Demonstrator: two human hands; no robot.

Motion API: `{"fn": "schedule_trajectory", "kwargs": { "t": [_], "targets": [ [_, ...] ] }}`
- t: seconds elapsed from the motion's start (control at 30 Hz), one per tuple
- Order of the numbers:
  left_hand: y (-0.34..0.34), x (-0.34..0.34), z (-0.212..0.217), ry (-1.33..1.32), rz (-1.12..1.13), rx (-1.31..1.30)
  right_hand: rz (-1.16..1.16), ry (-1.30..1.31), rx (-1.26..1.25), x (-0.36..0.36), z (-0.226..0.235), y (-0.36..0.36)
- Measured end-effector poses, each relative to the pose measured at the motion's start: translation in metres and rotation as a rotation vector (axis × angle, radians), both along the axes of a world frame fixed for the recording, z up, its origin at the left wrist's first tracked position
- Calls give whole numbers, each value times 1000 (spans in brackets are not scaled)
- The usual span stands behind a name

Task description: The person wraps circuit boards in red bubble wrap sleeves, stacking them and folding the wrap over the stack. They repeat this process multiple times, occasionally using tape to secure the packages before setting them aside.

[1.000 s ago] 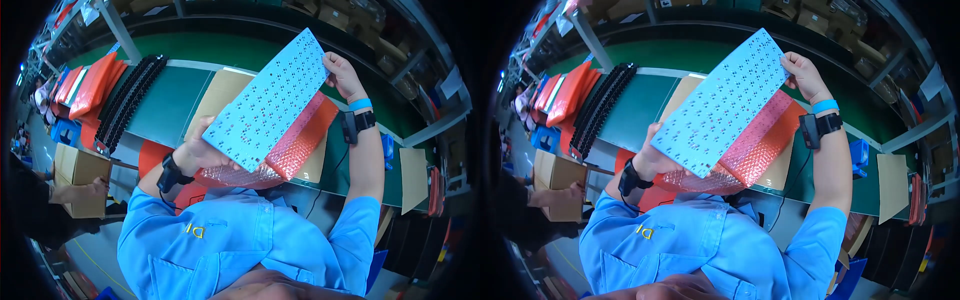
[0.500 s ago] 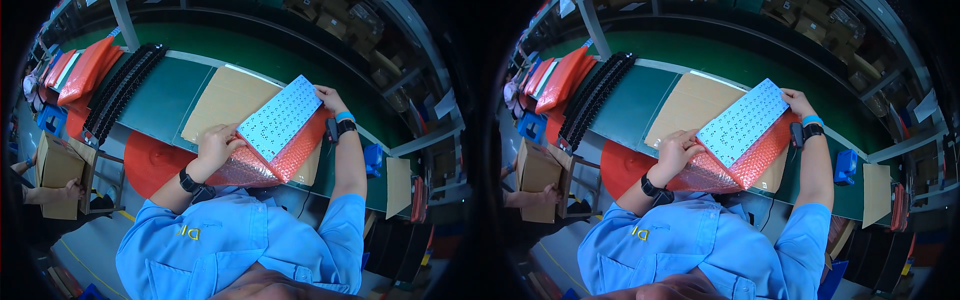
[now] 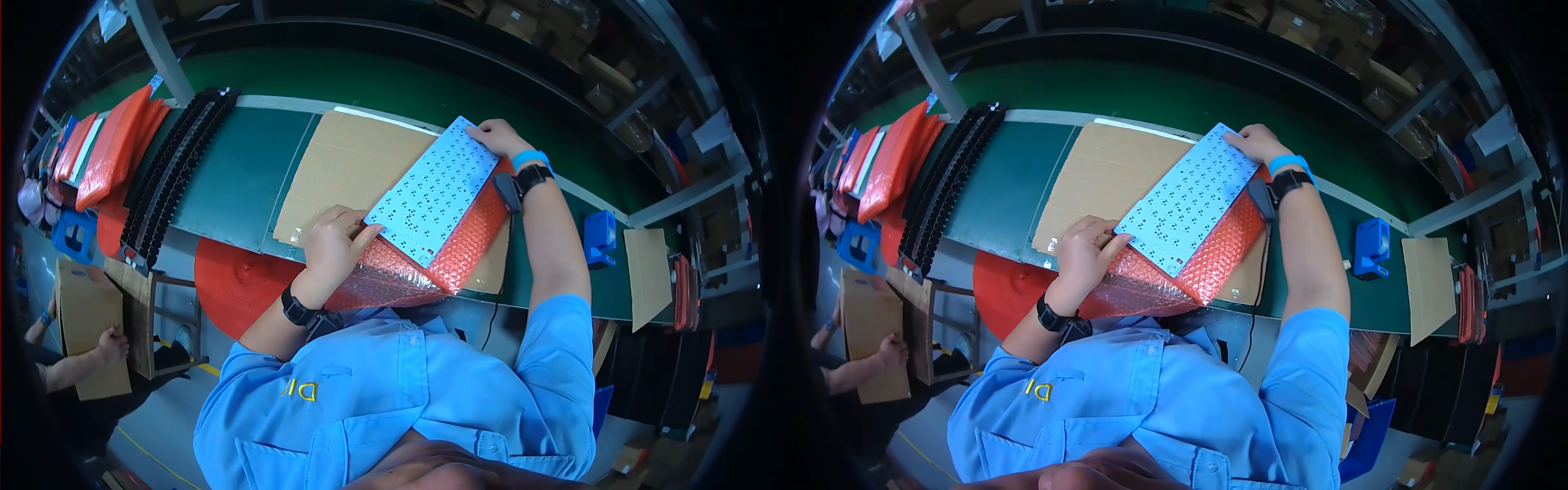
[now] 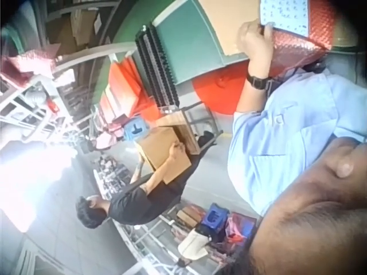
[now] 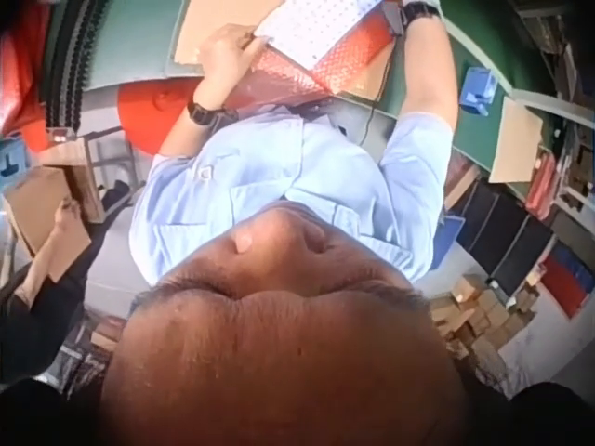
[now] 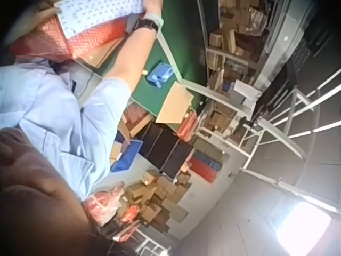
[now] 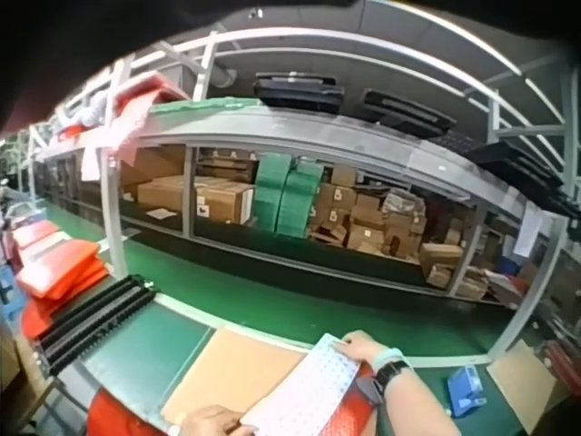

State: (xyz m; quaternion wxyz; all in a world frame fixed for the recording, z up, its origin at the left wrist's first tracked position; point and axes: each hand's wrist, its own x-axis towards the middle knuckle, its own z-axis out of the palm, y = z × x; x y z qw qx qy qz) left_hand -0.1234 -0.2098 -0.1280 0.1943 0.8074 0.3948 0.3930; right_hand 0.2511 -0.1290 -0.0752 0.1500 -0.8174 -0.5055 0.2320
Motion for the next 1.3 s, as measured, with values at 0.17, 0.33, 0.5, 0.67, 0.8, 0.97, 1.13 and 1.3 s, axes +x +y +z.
{"fn": "schedule_trajectory", "kwargs": {
  "t": [0.17, 0.33, 0.5, 0.67, 0.8, 0.97, 1.13, 1.3],
  "targets": [
    [2, -2, 1, 44, -5, -84, -62, 27, -79, -18, 31, -5],
    [5, -7, 7, 38, -148, 50, 91, 323, 66, -5, 100, -29],
    [-9, -35, 24, -171, -278, -191, 401, 326, 580, -19, 156, -107],
    [-5, -79, 91, -185, -214, 43, 452, 591, 842, -36, 90, -208],
    [-7, -92, 103, 65, -371, 48, 284, 649, 747, -55, -14, -246],
    [-13, -98, 76, 100, -310, 34, 72, 821, 810, -76, -48, -254],
    [-20, -102, 68, 71, -328, 78, 258, 579, 799, -66, -42, -260],
    [-24, -105, 66, 57, -317, 72, 189, 105, 1104, -79, -24, -272]
  ]
}}
